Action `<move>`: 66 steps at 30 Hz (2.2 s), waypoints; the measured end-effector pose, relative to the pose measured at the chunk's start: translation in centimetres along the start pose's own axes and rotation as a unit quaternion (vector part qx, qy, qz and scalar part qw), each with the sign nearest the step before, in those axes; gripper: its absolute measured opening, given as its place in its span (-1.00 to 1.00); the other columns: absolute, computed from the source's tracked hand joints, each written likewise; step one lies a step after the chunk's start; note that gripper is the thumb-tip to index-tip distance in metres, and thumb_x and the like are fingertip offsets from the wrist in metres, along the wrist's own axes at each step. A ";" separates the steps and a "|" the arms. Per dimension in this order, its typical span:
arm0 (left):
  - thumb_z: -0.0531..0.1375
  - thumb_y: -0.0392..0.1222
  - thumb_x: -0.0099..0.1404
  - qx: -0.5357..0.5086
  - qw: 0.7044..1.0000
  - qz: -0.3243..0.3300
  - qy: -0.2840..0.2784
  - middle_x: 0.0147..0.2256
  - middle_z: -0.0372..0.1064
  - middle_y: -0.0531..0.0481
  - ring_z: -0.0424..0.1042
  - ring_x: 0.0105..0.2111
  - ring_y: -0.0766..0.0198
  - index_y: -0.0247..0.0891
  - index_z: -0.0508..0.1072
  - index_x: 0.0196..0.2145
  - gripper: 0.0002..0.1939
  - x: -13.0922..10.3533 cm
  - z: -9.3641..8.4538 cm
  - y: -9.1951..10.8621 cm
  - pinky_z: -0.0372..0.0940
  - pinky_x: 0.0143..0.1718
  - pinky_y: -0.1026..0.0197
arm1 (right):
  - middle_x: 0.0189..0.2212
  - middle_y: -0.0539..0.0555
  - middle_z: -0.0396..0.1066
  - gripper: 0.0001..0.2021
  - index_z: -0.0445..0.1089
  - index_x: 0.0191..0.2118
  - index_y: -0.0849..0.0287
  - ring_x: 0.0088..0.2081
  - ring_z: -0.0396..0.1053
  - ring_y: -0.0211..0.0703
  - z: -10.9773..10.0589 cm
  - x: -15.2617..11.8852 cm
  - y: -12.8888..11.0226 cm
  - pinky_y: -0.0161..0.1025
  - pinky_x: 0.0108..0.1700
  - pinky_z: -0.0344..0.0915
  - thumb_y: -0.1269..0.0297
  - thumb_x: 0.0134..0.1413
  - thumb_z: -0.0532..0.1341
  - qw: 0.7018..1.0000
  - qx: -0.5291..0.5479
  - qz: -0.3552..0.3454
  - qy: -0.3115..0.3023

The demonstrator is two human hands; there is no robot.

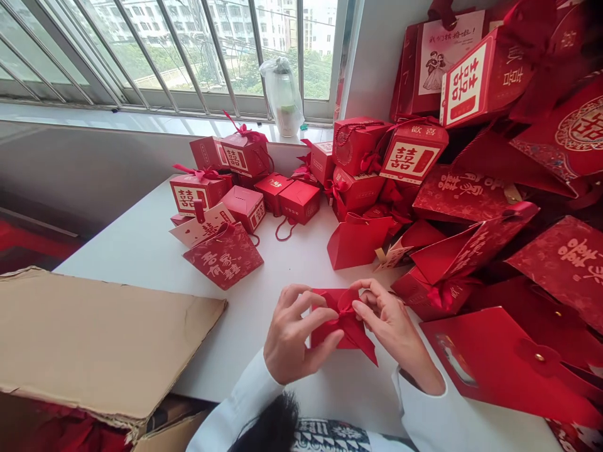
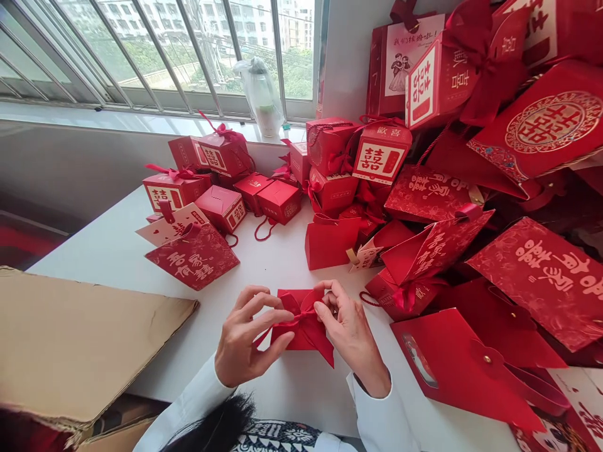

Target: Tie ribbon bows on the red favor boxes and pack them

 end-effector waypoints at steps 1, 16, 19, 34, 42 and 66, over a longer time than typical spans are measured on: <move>0.20 -0.20 0.22 0.006 1.000 -0.022 0.011 -0.38 0.39 -0.06 0.25 -0.27 0.17 -0.21 0.49 -0.35 -0.93 0.1 0.2 0.0 0.28 -0.17 0.07 | -0.58 -0.10 0.22 -0.79 0.26 -0.14 0.13 -0.53 0.17 -0.26 0.0 0.0 0.0 -0.34 -0.49 0.11 0.19 0.11 0.11 1.000 0.001 -0.003 -0.002; 0.19 -0.33 0.21 0.036 0.996 -0.068 -0.037 -0.36 0.38 0.02 0.22 -0.18 0.12 -0.20 0.43 -0.46 -0.89 -0.1 2.7 -0.7 0.02 -0.17 0.06 | -0.57 -0.13 0.25 -0.76 0.23 -0.09 0.11 -0.54 0.14 -0.29 -0.2 -0.2 1.1 -0.35 -0.46 0.11 0.22 0.11 0.13 0.999 0.038 0.018 0.018; 0.25 -0.14 0.20 0.014 0.992 -0.122 -0.031 -0.20 0.35 -0.06 0.24 -0.14 0.08 -0.20 0.42 -0.29 -0.86 -0.3 2.0 -1.4 0.09 -0.13 0.04 | -0.56 -0.11 0.27 -0.76 0.25 -0.11 0.12 -0.53 0.15 -0.29 -0.4 -0.1 1.3 -0.34 -0.46 0.11 0.18 0.11 0.14 0.999 0.023 0.016 0.017; 0.09 -0.19 0.29 -0.094 0.938 -0.329 -0.060 -0.43 0.37 0.06 0.29 -0.35 0.24 -0.24 0.31 -0.47 -0.82 -0.2 2.0 -3.6 0.15 -0.27 0.20 | -0.45 -0.06 0.41 -0.86 0.35 -0.22 0.10 -0.42 0.35 -0.24 0.0 -0.8 -0.5 -0.35 -0.36 0.24 0.26 0.08 0.14 0.996 -0.055 -0.007 0.064; 0.10 -0.20 0.28 -0.142 0.923 -0.357 -0.004 -0.46 0.34 0.09 0.27 -0.39 0.31 -0.24 0.31 -0.46 -0.85 -1.2 2.3 -4.3 0.16 -0.28 0.26 | -0.48 -0.11 0.38 -0.76 0.27 -0.09 0.07 -0.43 0.35 -0.27 0.0 -1.5 -0.1 -0.36 -0.32 0.25 0.29 0.08 0.16 0.992 -0.026 0.005 0.122; 0.11 -0.09 0.28 -0.275 0.868 -0.409 0.054 -0.46 0.25 0.11 0.29 -0.40 0.33 -0.20 0.28 -0.18 -0.81 -2.6 3.4 -5.6 0.19 -0.29 0.24 | -0.45 -0.07 0.36 -0.64 0.14 0.00 0.06 -0.38 0.33 -0.23 0.7 -1.5 1.9 -0.31 -0.30 0.25 0.11 0.12 0.17 0.986 0.074 0.011 0.146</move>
Point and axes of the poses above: each hand's wrist, its own x-axis towards the middle knuckle, its own z-axis out of the palm, y = z × x, the point moved 5 cm from there along x, towards the middle knuckle
